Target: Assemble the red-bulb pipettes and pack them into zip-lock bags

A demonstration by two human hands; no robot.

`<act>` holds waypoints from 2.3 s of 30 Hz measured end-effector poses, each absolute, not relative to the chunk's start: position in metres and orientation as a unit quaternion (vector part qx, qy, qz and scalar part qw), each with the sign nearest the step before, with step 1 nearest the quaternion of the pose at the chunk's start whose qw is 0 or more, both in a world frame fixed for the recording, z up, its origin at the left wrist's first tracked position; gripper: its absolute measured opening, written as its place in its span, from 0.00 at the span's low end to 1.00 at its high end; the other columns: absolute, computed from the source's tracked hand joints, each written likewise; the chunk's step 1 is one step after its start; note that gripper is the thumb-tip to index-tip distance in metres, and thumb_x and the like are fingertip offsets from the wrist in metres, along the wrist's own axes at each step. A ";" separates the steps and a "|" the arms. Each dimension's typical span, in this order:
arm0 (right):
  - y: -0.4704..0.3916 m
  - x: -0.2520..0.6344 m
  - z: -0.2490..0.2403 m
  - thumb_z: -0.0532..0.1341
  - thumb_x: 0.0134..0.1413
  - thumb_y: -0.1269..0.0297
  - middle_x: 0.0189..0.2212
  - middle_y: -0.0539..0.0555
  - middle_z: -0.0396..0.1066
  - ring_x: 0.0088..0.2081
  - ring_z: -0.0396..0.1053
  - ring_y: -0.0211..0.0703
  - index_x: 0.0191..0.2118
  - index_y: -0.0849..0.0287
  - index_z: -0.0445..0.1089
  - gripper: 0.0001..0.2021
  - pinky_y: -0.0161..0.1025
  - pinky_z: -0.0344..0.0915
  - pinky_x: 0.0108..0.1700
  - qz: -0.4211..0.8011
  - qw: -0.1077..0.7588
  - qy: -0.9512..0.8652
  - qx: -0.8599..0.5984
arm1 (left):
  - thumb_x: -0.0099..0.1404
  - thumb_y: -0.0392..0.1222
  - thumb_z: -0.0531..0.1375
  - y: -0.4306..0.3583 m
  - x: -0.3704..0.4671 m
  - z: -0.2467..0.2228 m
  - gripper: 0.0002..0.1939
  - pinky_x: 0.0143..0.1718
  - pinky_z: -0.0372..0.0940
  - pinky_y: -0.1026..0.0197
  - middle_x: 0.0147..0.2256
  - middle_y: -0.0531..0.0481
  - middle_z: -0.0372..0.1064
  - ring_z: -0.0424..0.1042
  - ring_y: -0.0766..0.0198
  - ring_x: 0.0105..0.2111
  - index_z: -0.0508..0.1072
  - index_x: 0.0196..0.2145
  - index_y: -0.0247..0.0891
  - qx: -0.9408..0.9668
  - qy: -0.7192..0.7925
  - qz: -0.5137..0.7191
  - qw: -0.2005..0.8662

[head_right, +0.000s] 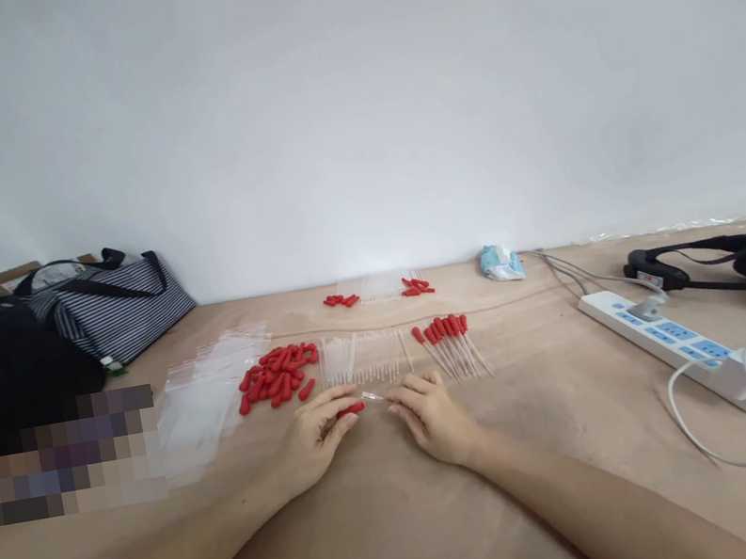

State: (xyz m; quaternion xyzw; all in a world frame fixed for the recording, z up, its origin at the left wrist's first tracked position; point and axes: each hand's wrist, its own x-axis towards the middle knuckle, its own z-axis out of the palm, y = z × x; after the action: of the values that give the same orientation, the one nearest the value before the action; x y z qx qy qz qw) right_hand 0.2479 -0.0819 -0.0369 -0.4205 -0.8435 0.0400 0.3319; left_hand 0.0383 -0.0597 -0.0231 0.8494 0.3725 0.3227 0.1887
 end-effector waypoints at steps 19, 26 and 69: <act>-0.085 0.244 -0.033 0.49 0.57 0.69 0.26 0.51 0.67 0.29 0.61 0.36 0.43 0.59 0.66 0.12 0.38 0.47 0.36 0.059 0.300 -0.885 -0.352 | 0.62 0.39 0.51 -0.062 0.039 -0.019 0.09 0.26 0.59 0.67 0.25 0.52 0.66 0.65 0.67 0.25 0.70 0.31 0.35 0.853 0.365 0.292 0.234; -0.083 0.248 -0.031 0.45 0.56 0.75 0.21 0.51 0.64 0.24 0.55 0.36 0.37 0.63 0.69 0.15 0.40 0.44 0.35 -0.135 0.288 -0.899 -0.303 | 0.62 0.38 0.51 -0.067 0.040 -0.015 0.08 0.29 0.59 0.66 0.26 0.52 0.65 0.64 0.67 0.27 0.68 0.29 0.36 0.882 0.333 0.275 0.185; -0.021 0.262 -0.020 0.50 0.52 0.61 0.33 0.57 0.71 0.39 0.65 0.47 0.31 0.59 0.69 0.12 0.44 0.48 0.41 -0.069 0.203 -0.647 -0.732 | 0.58 0.40 0.52 -0.037 0.005 -0.012 0.08 0.34 0.55 0.52 0.32 0.42 0.64 0.62 0.52 0.34 0.69 0.29 0.35 0.800 0.522 0.191 -0.226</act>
State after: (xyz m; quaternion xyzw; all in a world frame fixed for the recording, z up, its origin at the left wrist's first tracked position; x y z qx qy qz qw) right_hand 0.2622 -0.0210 -0.0200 -0.7319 -0.6467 -0.0692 0.2031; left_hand 0.0046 -0.0367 -0.0119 0.8005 0.5215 0.1906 -0.2256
